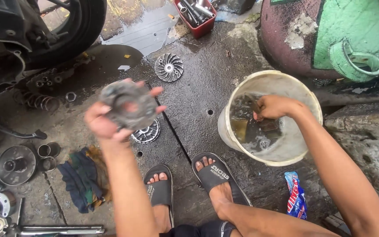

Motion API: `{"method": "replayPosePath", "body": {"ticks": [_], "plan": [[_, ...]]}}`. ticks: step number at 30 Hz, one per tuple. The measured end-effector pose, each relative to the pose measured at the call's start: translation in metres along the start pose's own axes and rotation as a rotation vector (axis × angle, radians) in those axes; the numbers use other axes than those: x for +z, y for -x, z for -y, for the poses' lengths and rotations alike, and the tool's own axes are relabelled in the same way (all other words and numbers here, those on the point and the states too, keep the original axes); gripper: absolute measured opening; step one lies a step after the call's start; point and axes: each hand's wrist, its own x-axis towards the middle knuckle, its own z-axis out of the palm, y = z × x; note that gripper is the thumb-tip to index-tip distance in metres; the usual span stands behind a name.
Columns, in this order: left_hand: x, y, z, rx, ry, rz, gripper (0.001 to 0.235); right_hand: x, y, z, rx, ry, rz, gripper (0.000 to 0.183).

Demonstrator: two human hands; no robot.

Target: The person cleans a circular metal part by scrubbing it with a brush and toothpaste, rinsing it in a bucket of water, and wiping it with a cloth. The person handles various disassembled mechanical parts laid out on the ground.

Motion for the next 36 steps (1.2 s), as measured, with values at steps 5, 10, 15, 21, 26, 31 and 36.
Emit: {"method": "replayPosePath", "body": {"ticks": [5, 10, 15, 21, 26, 31, 36], "plan": [[0.023, -0.034, 0.056, -0.107, 0.22, -0.047, 0.068, 0.014, 0.028, -0.046, -0.129, -0.18, -0.287, 0.022], [0.038, -0.04, 0.074, -0.077, 0.205, -0.342, 0.077, 0.007, 0.098, -0.038, -0.122, -0.293, -0.317, 0.028], [0.034, -0.043, 0.08, -0.067, 0.211, -0.3, 0.078, 0.009, 0.126, -0.029, -0.126, -0.297, -0.387, 0.024], [0.031, -0.044, 0.078, -0.028, 0.138, -0.343, 0.077, 0.009, 0.14, -0.016, -0.206, -0.424, -0.856, 0.021], [0.024, -0.042, 0.075, 0.006, 0.11, -0.335, 0.076, 0.012, 0.117, -0.009, -0.22, -0.505, -0.986, 0.02], [0.02, -0.038, 0.073, 0.036, 0.12, -0.394, 0.07, 0.015, 0.088, -0.008, -0.163, -0.534, -0.901, 0.017], [0.018, -0.038, 0.073, 0.052, 0.111, -0.444, 0.07, 0.022, 0.058, -0.015, -0.164, -0.472, -0.852, 0.017]]}}
